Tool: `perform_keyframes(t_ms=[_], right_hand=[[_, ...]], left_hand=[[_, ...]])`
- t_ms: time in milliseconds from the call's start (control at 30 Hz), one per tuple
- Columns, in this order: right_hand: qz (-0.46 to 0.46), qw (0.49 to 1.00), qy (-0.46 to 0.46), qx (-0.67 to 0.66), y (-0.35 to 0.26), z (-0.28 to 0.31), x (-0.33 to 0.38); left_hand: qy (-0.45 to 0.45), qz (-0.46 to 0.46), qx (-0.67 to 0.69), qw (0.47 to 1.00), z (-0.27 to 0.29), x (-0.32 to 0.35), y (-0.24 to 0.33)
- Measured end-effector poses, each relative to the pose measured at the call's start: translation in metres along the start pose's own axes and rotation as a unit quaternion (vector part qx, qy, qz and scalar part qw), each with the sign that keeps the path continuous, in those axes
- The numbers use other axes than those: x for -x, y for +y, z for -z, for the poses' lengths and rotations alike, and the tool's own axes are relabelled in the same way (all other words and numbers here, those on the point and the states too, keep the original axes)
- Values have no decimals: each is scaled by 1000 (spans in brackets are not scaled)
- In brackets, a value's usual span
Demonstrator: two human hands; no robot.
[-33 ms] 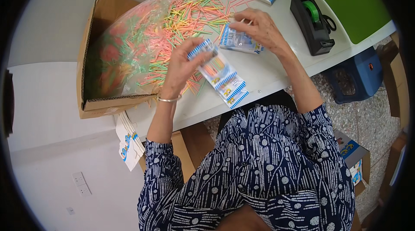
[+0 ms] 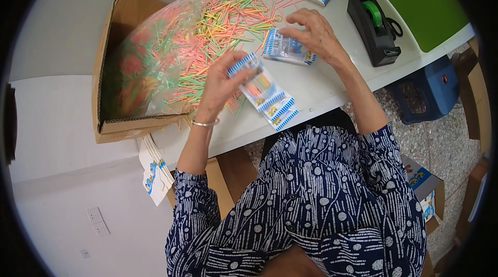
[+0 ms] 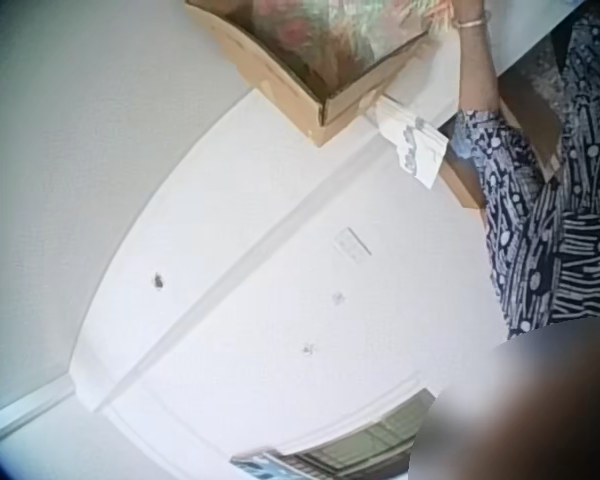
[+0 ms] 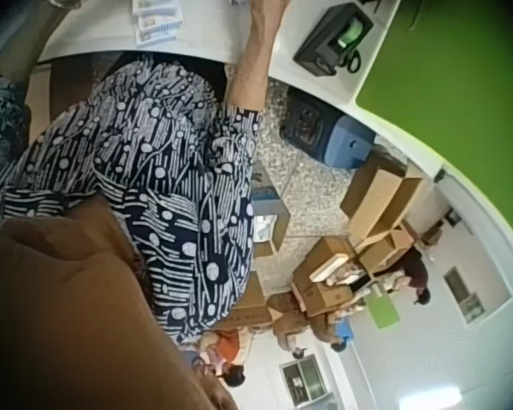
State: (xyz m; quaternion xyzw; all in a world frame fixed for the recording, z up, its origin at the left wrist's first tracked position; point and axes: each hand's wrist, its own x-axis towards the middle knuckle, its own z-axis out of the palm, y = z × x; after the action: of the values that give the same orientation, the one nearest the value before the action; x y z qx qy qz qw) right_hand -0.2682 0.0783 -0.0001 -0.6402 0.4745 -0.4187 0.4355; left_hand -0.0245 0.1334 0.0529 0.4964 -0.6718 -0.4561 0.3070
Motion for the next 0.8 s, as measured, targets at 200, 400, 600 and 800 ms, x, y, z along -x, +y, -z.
perform_keyframes(t_ms=[200,400,600,800], right_hand=[[87,961,37,261,25,-10,9],[148,963,104,201,18,-10,6],[148,987,15,60,-28,-9,14],[10,998,-49,-41,-31,-8,17]], left_hand=[[77,-104,-335,933,-16,21,-23],[136,-173,-318,922,-10,-22,-19],[93,-87,-22,992,-18,-50,-11],[108,-129,2,986,-21,-32,3]])
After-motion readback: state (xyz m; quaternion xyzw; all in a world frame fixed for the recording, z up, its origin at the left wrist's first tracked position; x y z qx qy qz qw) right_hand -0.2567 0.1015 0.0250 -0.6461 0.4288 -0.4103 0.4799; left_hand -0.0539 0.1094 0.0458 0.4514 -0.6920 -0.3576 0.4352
